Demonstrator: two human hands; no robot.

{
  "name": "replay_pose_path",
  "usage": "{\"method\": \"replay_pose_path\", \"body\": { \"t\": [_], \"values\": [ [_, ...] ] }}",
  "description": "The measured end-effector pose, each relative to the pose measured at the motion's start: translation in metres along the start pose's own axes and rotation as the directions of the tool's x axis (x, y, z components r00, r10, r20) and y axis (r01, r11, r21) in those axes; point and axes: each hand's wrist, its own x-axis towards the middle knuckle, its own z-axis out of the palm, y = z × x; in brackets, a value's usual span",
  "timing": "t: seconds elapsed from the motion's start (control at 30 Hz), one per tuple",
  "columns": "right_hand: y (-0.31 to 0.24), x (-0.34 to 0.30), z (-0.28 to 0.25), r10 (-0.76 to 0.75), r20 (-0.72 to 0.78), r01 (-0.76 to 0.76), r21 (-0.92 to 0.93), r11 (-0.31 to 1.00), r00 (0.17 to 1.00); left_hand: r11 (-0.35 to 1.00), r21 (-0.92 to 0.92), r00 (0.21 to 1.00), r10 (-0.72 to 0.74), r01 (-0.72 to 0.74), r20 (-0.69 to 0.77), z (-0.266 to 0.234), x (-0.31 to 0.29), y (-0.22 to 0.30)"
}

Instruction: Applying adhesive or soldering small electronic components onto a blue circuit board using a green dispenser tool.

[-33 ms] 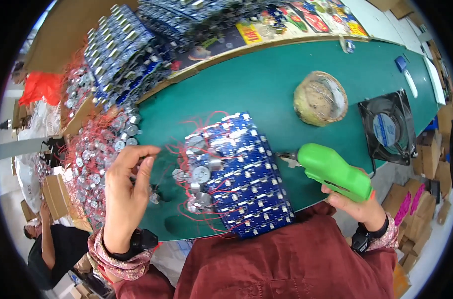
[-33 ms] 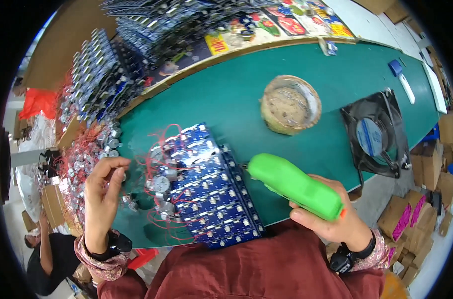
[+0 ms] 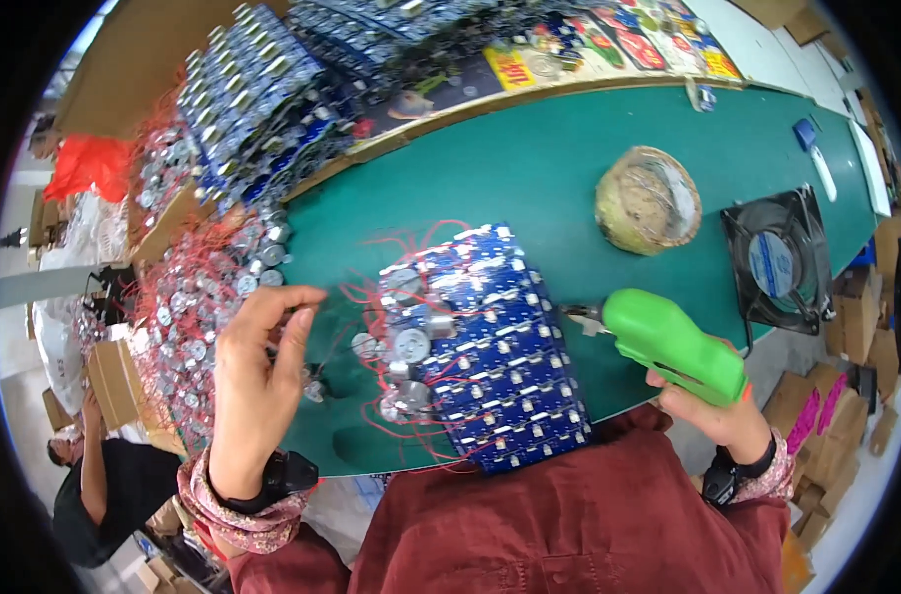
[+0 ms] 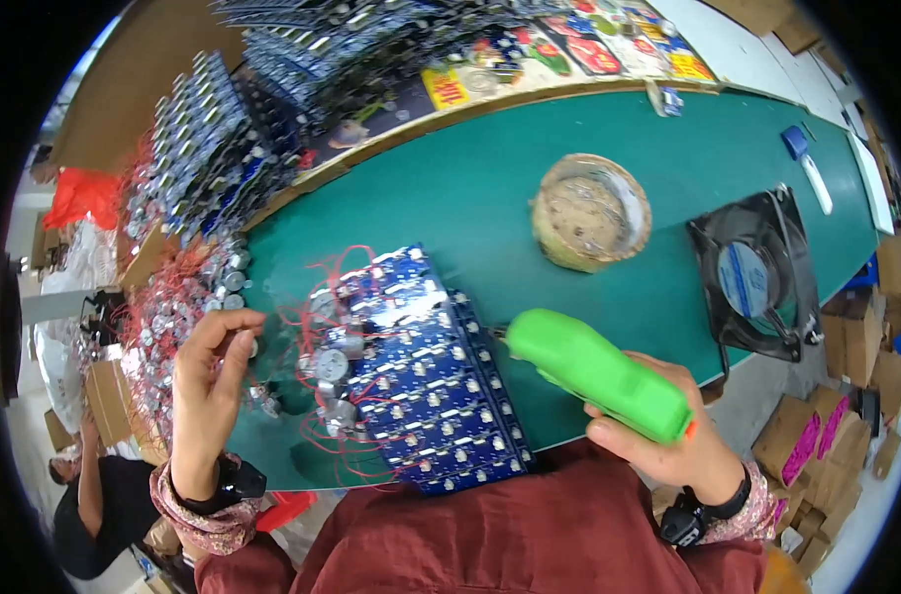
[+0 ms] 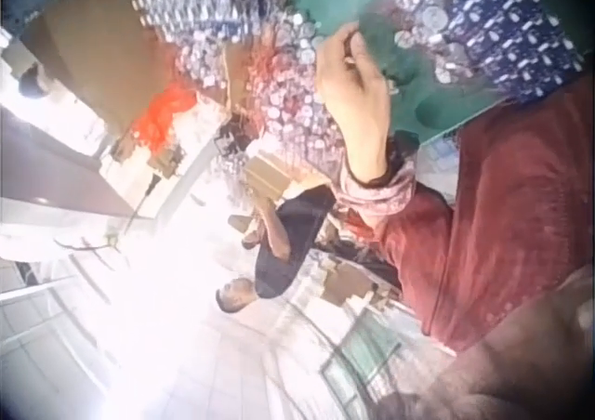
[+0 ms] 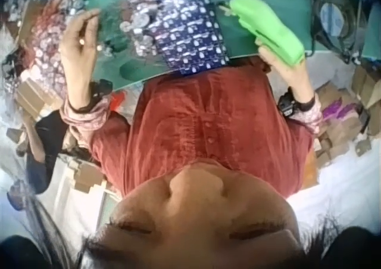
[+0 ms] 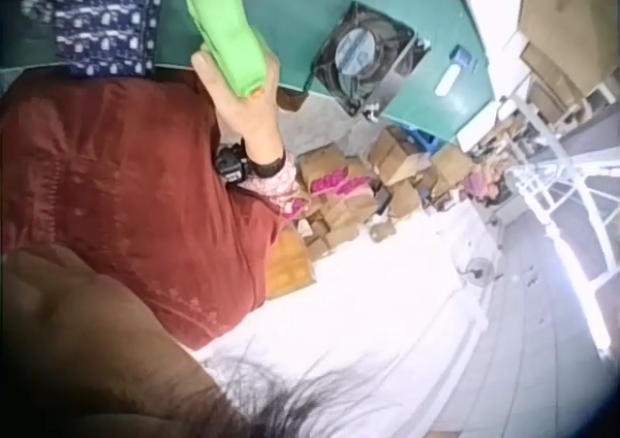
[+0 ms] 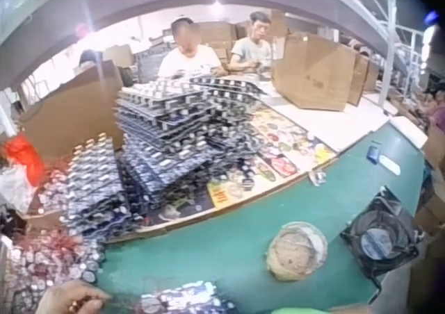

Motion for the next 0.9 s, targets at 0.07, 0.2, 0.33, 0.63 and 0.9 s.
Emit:
{"method": "replay_pose_path", "body": {
  "t": [0.07,0.2,0.33,0.63,0.9],
  "values": [
    [-0.005,-0.005,-0.001,0.174,-0.052,-0.172,0.036,0.984,0.983,1.000,0.022,1.000,-0.021,0.020,0.006,-0.003,0.000,-0.003],
    [-0.002,-0.019,-0.002,0.258,-0.103,-0.232,0.214,0.949,0.961,0.998,-0.052,0.993,0.044,-0.038,0.109,0.001,0.000,0.001],
    [-0.009,-0.011,-0.001,0.163,-0.112,-0.131,0.249,0.960,0.980,0.987,-0.158,0.983,0.050,-0.022,0.174,0.011,0.004,0.003],
    [-0.018,-0.001,0.003,0.024,-0.168,0.024,0.277,0.961,0.985,0.952,0.069,0.954,0.299,-0.297,-0.025,0.022,-0.001,0.019],
    [-0.022,0.010,0.004,-0.025,-0.225,0.088,0.276,0.957,0.974,0.905,0.147,0.910,0.411,-0.400,-0.054,0.029,0.003,0.030]
  ]
}}
